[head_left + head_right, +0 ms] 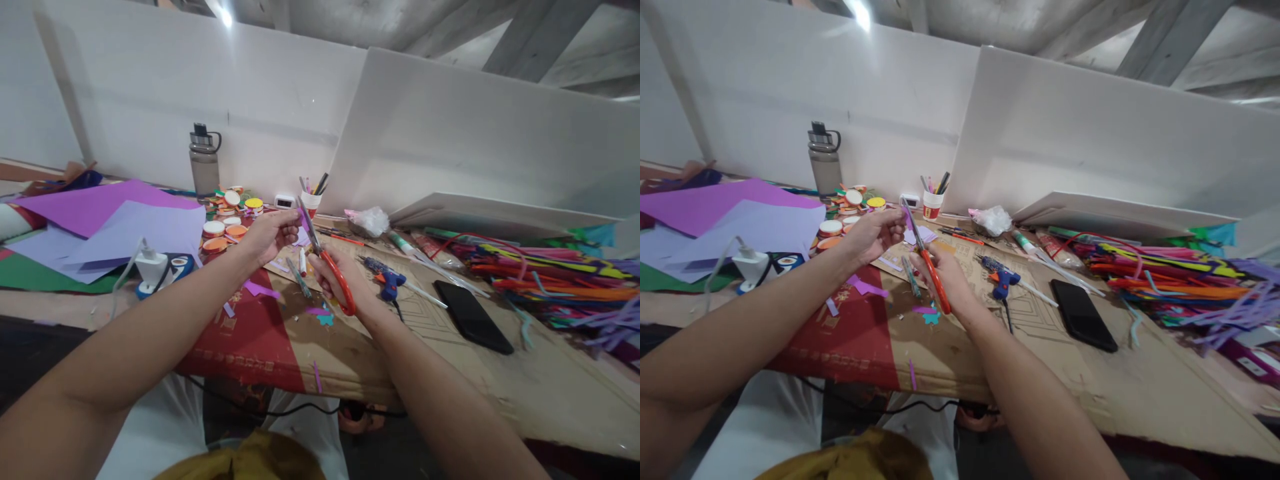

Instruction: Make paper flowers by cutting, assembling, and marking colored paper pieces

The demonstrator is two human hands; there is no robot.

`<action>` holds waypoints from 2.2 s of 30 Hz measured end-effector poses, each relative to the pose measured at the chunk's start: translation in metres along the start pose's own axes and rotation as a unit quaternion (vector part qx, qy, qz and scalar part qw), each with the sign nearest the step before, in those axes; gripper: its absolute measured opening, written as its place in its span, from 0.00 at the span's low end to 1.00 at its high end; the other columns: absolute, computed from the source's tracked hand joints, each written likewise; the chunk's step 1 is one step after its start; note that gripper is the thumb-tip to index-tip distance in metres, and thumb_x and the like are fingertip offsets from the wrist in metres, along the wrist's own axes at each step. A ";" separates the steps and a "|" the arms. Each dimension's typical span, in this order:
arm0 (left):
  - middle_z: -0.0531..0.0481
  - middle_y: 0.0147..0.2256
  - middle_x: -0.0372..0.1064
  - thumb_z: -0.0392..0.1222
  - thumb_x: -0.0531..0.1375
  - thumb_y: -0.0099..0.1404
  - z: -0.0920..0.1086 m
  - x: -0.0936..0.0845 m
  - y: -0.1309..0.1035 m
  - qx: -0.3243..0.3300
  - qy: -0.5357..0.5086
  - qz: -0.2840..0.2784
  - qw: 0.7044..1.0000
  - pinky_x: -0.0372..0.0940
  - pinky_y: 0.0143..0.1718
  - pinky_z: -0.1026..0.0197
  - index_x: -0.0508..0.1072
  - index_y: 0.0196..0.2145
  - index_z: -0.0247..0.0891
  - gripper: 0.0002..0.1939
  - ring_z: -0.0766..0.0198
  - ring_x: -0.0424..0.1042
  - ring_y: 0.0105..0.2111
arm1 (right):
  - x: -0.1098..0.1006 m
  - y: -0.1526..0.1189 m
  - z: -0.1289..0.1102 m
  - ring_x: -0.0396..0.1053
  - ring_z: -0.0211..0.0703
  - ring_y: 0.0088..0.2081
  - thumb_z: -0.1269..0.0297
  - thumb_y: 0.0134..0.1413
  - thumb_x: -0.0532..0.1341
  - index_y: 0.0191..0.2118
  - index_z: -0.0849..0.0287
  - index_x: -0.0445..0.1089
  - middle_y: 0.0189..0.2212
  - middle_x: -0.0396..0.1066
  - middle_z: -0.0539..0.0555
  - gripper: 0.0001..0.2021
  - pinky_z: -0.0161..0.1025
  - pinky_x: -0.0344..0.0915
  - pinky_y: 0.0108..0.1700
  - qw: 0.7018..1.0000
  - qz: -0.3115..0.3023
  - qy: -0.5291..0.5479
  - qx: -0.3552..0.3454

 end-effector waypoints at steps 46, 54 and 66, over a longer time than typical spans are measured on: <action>0.56 0.19 0.63 0.32 0.64 0.55 -0.002 0.008 -0.002 -0.006 -0.015 0.007 1.000 0.59 0.20 0.73 0.69 0.24 0.34 0.06 0.76 0.61 0.18 | -0.001 -0.003 -0.001 0.53 0.28 0.15 0.48 0.54 0.61 0.30 0.55 0.58 0.18 0.58 0.43 0.17 0.27 0.52 0.14 0.999 0.018 -0.016 -0.029; 0.54 0.19 0.66 0.32 0.65 0.55 -0.003 0.008 0.001 -0.007 -0.008 0.027 1.000 0.63 0.22 0.71 0.70 0.25 0.35 0.05 0.75 0.64 0.18 | -0.001 -0.005 -0.007 0.53 0.29 0.17 0.46 0.52 0.62 0.32 0.56 0.61 0.18 0.57 0.43 0.18 0.27 0.51 0.15 0.999 0.035 -0.026 -0.028; 0.55 0.20 0.66 0.33 0.62 0.59 -0.002 0.009 0.001 -0.011 0.006 0.043 0.999 0.63 0.22 0.74 0.70 0.26 0.34 0.05 0.76 0.65 0.19 | -0.004 -0.002 -0.006 0.57 0.30 0.19 0.51 0.53 0.62 0.30 0.56 0.61 0.20 0.58 0.45 0.15 0.28 0.53 0.19 0.999 0.027 -0.016 -0.044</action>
Point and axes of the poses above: each hand's wrist, its own y-axis towards the middle knuckle, its own x-axis out of the palm, z = x × y, the point moved 2 cm from there along y, towards the middle knuckle
